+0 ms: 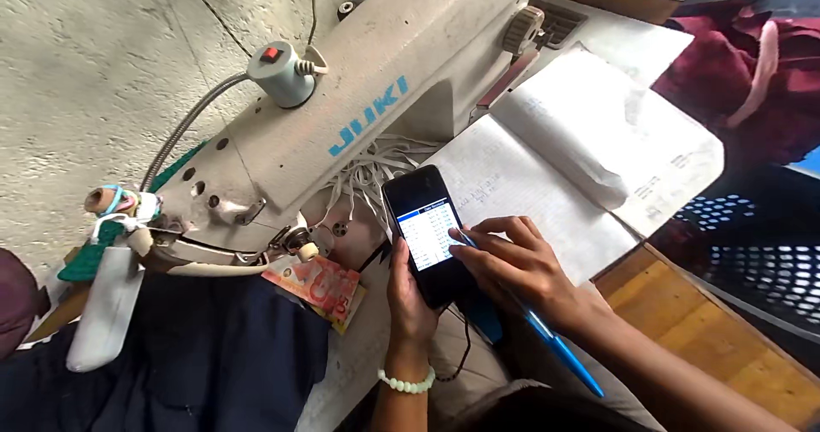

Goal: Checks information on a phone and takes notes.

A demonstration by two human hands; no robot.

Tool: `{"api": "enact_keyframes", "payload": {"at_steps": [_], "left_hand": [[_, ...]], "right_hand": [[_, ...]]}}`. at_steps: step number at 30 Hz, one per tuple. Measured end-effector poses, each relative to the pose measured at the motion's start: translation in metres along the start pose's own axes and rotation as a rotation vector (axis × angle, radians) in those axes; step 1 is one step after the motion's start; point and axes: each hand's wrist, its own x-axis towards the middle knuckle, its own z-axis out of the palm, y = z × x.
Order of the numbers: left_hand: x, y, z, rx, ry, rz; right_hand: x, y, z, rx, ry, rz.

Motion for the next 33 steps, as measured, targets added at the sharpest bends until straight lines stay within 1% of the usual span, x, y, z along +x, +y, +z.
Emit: {"api": "enact_keyframes", "payload": {"at_steps": [8, 16, 22, 27, 33], "left_hand": [[-0.001, 0.001, 0.001, 0.008, 0.021, -0.015], [0.0, 0.001, 0.001, -0.016, 0.0, -0.019], [-0.001, 0.001, 0.001, 0.007, 0.013, -0.016], [0.0, -0.001, -0.002, -0.033, 0.013, -0.023], [-0.001, 0.0, -0.001, -0.025, 0.021, -0.022]], "right_hand": [[0.001, 0.003, 0.003, 0.017, 0.038, 0.014], [-0.002, 0.008, 0.002, -0.005, 0.084, 0.027], [-0.001, -0.007, 0.009, -0.01, -0.01, 0.026], [0.0, -0.018, 0.018, -0.005, -0.023, 0.0], [-0.001, -0.017, 0.018, 0.024, -0.011, 0.003]]}}
